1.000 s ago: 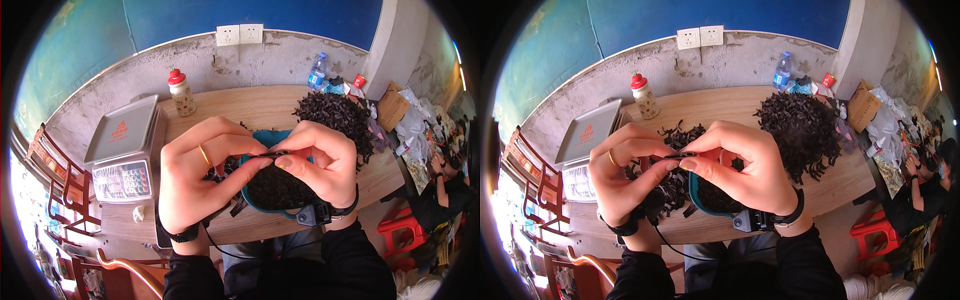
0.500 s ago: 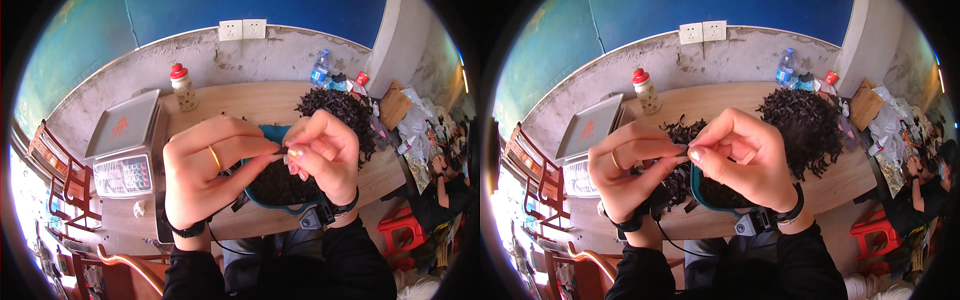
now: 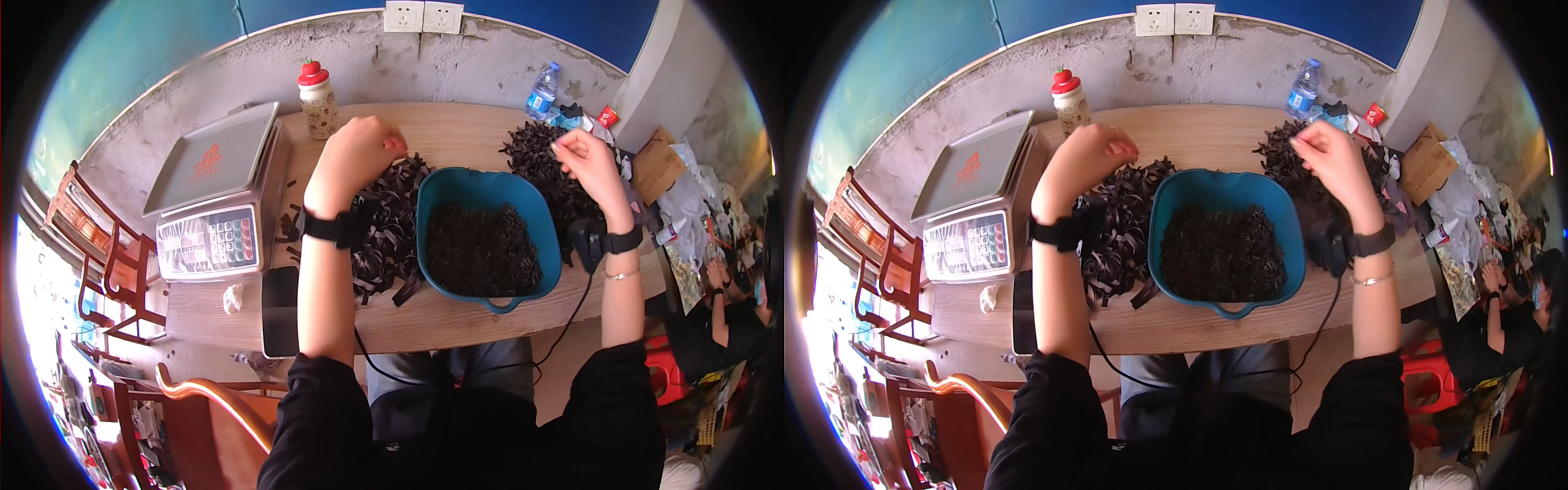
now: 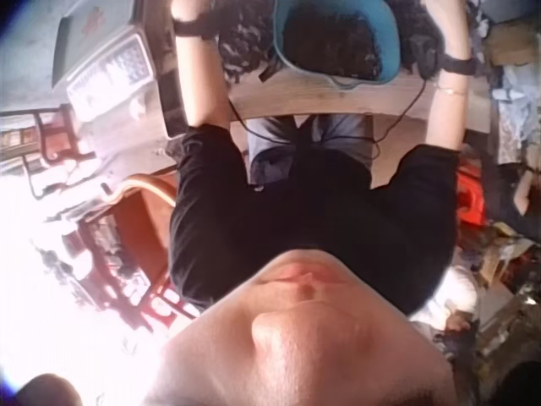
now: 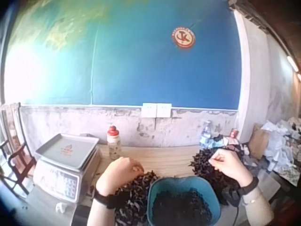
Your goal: Sort and inspect small black rubber or plastic components for shoe manufacturing.
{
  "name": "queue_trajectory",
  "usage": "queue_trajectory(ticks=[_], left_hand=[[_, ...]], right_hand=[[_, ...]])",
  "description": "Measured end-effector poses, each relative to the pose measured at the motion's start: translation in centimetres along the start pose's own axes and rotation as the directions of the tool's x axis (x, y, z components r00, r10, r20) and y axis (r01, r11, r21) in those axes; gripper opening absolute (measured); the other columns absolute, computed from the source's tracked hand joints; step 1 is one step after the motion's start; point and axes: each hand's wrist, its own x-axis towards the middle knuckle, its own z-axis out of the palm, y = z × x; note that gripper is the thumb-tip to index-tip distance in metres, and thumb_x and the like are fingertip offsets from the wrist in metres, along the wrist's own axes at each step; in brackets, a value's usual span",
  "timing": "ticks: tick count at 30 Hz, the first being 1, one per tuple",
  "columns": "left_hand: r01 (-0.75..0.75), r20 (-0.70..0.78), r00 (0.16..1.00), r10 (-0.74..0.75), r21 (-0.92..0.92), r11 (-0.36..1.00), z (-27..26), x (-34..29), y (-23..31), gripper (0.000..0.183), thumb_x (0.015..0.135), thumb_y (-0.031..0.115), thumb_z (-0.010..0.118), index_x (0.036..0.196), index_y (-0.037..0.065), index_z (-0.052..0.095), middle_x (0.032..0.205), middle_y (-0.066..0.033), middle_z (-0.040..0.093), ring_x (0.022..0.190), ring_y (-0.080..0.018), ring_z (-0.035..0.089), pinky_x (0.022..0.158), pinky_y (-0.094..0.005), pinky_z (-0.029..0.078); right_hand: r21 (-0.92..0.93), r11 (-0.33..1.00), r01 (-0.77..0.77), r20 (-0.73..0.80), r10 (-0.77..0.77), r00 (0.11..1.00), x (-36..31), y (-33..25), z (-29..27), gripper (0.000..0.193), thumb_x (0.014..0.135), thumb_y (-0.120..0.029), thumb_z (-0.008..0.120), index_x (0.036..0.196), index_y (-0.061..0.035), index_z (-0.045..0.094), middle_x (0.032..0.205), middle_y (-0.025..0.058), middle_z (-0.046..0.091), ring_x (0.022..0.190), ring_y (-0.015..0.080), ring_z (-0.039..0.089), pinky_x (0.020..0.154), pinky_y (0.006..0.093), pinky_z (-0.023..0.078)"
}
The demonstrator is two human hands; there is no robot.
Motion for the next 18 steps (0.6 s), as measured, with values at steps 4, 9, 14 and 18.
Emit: queue_trajectory(ticks=[4, 9, 14, 18], left_hand=[[0.106, 0.251, 0.961, -0.114, 0.045, 0.993, 4.3, 1.0, -4.0, 0.024, 0.059, 0.024, 0.075, 0.076, 0.008, 0.068, 0.075, -0.0085, 0.067, 0.074, -0.0245, 0.064, 0.067, -0.0333, 0.050], [0.131, 0.476, 0.850, -0.224, 0.221, 0.967, 7.2, 0.7, -3.3, 0.028, 0.053, 0.028, 0.081, 0.069, 0.011, 0.067, 0.075, -0.0066, 0.067, 0.077, -0.0245, 0.064, 0.067, -0.0354, 0.050], [0.127, 0.525, 0.822, -0.219, 0.207, 0.970, 8.7, 1.3, -2.3, 0.023, 0.060, 0.014, 0.072, 0.081, 0.007, 0.068, 0.070, -0.0113, 0.065, 0.064, -0.0246, 0.063, 0.060, -0.0325, 0.048], [0.075, 0.484, 0.870, -0.096, 0.064, 0.995, 8.7, 1.6, -4.0, 0.020, 0.063, 0.015, 0.070, 0.081, 0.007, 0.068, 0.071, -0.0114, 0.065, 0.065, -0.0238, 0.063, 0.062, -0.0327, 0.049]], right_hand=[[-0.644, 0.759, 0.094, -0.078, -0.188, 0.979, -2.2, 3.0, -0.8, 0.022, 0.073, -0.018, 0.069, 0.081, -0.0007, 0.058, 0.073, 0.0147, 0.059, 0.064, 0.0284, 0.059, 0.058, 0.0343, 0.046], [-0.171, 0.958, 0.232, 0.416, -0.143, 0.898, -5.5, -1.3, 3.4, 0.021, 0.072, -0.016, 0.070, 0.084, -0.0005, 0.062, 0.078, 0.0118, 0.061, 0.071, 0.0230, 0.060, 0.064, 0.0324, 0.047], [-0.066, 0.883, 0.465, 0.682, -0.300, 0.666, -7.9, -1.3, 5.2, 0.031, 0.075, -0.021, 0.067, 0.099, -0.0018, 0.061, 0.089, 0.0130, 0.060, 0.085, 0.0288, 0.058, 0.076, 0.0358, 0.046], [-0.108, 0.937, 0.333, 0.769, -0.133, 0.625, -7.8, -2.8, 5.9, 0.020, 0.077, -0.015, 0.064, 0.092, -0.0011, 0.062, 0.083, 0.0127, 0.060, 0.080, 0.0288, 0.059, 0.071, 0.0357, 0.046]])
